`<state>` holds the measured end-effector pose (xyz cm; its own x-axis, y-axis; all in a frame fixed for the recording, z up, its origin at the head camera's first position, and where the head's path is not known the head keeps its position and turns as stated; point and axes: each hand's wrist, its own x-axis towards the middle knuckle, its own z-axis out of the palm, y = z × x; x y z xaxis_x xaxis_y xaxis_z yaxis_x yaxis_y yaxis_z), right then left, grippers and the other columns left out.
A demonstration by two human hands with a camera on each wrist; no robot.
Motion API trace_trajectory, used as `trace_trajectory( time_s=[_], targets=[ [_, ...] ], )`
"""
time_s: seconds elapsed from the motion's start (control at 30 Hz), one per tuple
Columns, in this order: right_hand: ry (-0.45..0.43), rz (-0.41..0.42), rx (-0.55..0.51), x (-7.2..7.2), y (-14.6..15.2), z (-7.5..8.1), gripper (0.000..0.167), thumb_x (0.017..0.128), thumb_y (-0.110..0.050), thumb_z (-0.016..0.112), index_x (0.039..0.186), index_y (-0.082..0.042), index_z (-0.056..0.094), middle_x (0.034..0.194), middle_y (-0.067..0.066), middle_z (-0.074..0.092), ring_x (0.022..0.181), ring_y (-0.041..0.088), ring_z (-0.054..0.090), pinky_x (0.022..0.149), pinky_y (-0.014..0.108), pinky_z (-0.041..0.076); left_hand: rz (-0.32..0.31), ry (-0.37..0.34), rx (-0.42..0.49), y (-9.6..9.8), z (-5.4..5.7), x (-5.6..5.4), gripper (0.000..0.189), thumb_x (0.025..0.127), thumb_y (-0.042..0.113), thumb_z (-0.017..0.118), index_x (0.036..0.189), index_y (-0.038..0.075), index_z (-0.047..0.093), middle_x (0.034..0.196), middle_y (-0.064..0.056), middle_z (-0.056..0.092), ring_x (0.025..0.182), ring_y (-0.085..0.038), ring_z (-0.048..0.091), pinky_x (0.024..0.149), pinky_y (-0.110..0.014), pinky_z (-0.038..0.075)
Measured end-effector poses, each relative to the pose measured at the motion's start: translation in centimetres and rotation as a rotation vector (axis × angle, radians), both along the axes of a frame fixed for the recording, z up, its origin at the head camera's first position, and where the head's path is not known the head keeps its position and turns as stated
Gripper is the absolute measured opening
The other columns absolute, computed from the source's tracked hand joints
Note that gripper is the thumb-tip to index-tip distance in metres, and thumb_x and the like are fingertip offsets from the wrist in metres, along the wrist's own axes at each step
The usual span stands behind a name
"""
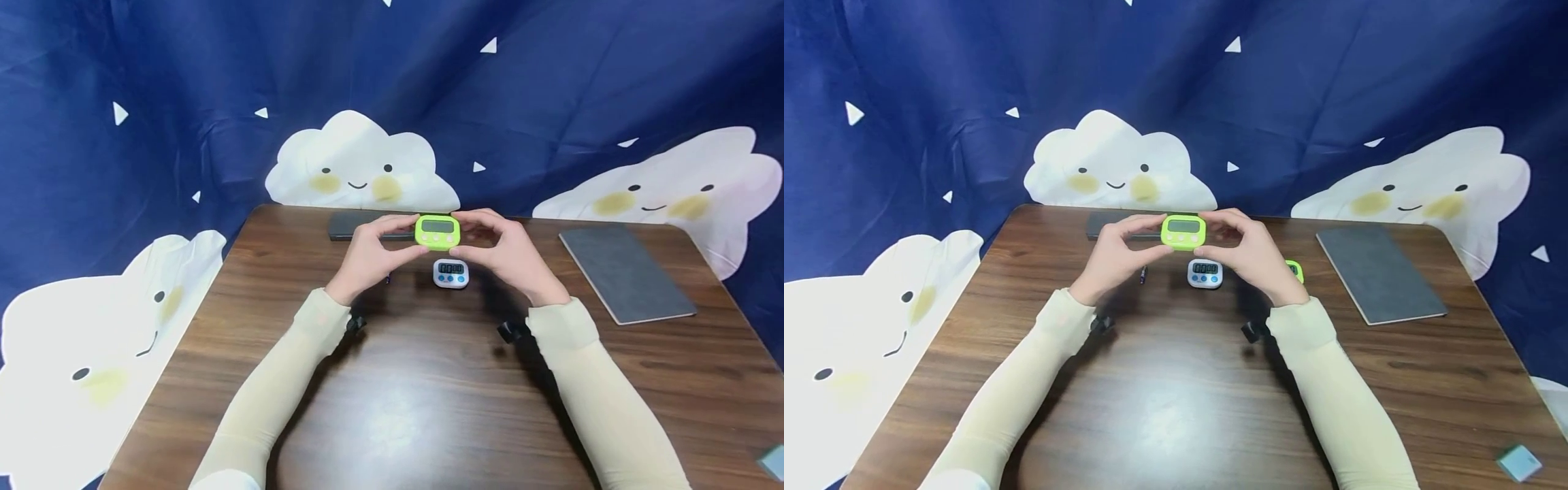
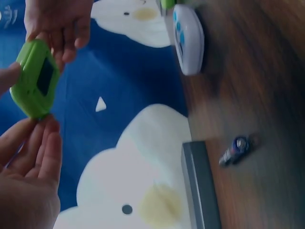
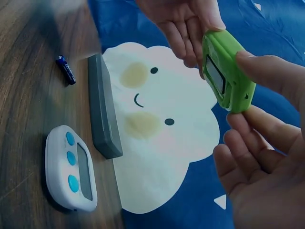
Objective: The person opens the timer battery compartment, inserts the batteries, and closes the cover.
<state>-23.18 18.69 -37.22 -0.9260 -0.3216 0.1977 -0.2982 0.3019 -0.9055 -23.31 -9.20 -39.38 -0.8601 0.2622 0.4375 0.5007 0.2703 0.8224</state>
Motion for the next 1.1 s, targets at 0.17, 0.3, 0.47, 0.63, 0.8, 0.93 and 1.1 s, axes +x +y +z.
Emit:
trace_trajectory(
  time_s=[0.17, 0.3, 0.47, 0.63, 0.8, 0.93, 1.1],
  targets=[
    [0.025, -0.008, -0.018, 0.1, 0.6, -0.3, 0.056, 0.094, -0.011, 0.092, 0.146, -0.017, 0.074, 0.138, 0.004, 0.073, 0.120, 0.011, 0.073, 0.104, 0.019, 0.060, 0.032, 0.064, -0.009, 0.7, -0.1, 0.4, 0.055, 0.088, 0.022, 0.098, 0.140, 0.015, 0.080, 0.138, -0.004, 0.081, 0.120, -0.020, 0.078, 0.110, -0.041, 0.062],
    [0.045, -0.006, -0.010, 0.1, 0.6, -0.1, 0.055, 0.094, -0.012, 0.092, 0.146, -0.018, 0.074, 0.139, 0.002, 0.073, 0.121, 0.012, 0.072, 0.105, 0.019, 0.059, 0.028, 0.069, -0.013, 0.6, 0.1, 0.5, 0.055, 0.088, 0.022, 0.098, 0.140, 0.015, 0.080, 0.138, -0.004, 0.081, 0.120, -0.020, 0.078, 0.110, -0.038, 0.062],
    [0.062, -0.025, -0.005, 0.5, 0.3, 0.1, 0.053, 0.095, -0.014, 0.092, 0.145, -0.019, 0.075, 0.136, 0.002, 0.073, 0.120, 0.017, 0.070, 0.103, 0.018, 0.059, 0.023, 0.060, -0.016, 0.3, 0.4, 0.5, 0.054, 0.089, 0.023, 0.098, 0.139, 0.015, 0.080, 0.138, -0.004, 0.081, 0.120, -0.021, 0.078, 0.110, -0.047, 0.063],
    [0.107, -0.060, -0.003, 1.0, -0.5, 0.1, 0.048, 0.098, -0.018, 0.090, 0.144, -0.021, 0.076, 0.132, 0.002, 0.075, 0.117, 0.015, 0.072, 0.099, 0.016, 0.061, 0.043, 0.024, 0.028, 0.3, 0.5, 0.6, 0.050, 0.090, 0.022, 0.097, 0.137, 0.015, 0.082, 0.134, -0.005, 0.082, 0.121, -0.029, 0.078, 0.108, -0.053, 0.064],
    [0.205, -0.084, 0.022, 1.3, -1.0, -0.1, 0.048, 0.096, -0.016, 0.091, 0.142, -0.022, 0.078, 0.129, 0.001, 0.078, 0.114, 0.012, 0.072, 0.099, 0.014, 0.059, 0.058, 0.009, 0.067, 0.2, 0.7, 0.8, 0.045, 0.092, 0.020, 0.096, 0.134, 0.013, 0.083, 0.133, -0.008, 0.083, 0.122, -0.030, 0.077, 0.105, -0.051, 0.066],
    [0.260, -0.126, 0.058, 1.4, -1.1, -0.3, 0.042, 0.097, -0.014, 0.090, 0.137, -0.022, 0.081, 0.122, 0.000, 0.079, 0.109, 0.015, 0.070, 0.095, 0.012, 0.057, 0.073, 0.005, 0.067, 0.2, 0.8, 0.9, 0.042, 0.094, 0.022, 0.094, 0.134, 0.013, 0.083, 0.134, -0.007, 0.083, 0.126, -0.022, 0.076, 0.102, -0.054, 0.067],
    [0.302, -0.151, 0.083, 1.3, -1.2, -0.4, 0.038, 0.098, -0.012, 0.089, 0.135, -0.021, 0.083, 0.118, 0.003, 0.081, 0.107, 0.025, 0.070, 0.092, 0.013, 0.057, 0.081, 0.003, 0.054, 0.2, 0.8, 0.9, 0.041, 0.096, 0.024, 0.091, 0.134, 0.012, 0.083, 0.136, -0.007, 0.082, 0.130, -0.018, 0.075, 0.098, -0.047, 0.069]
  ],
)
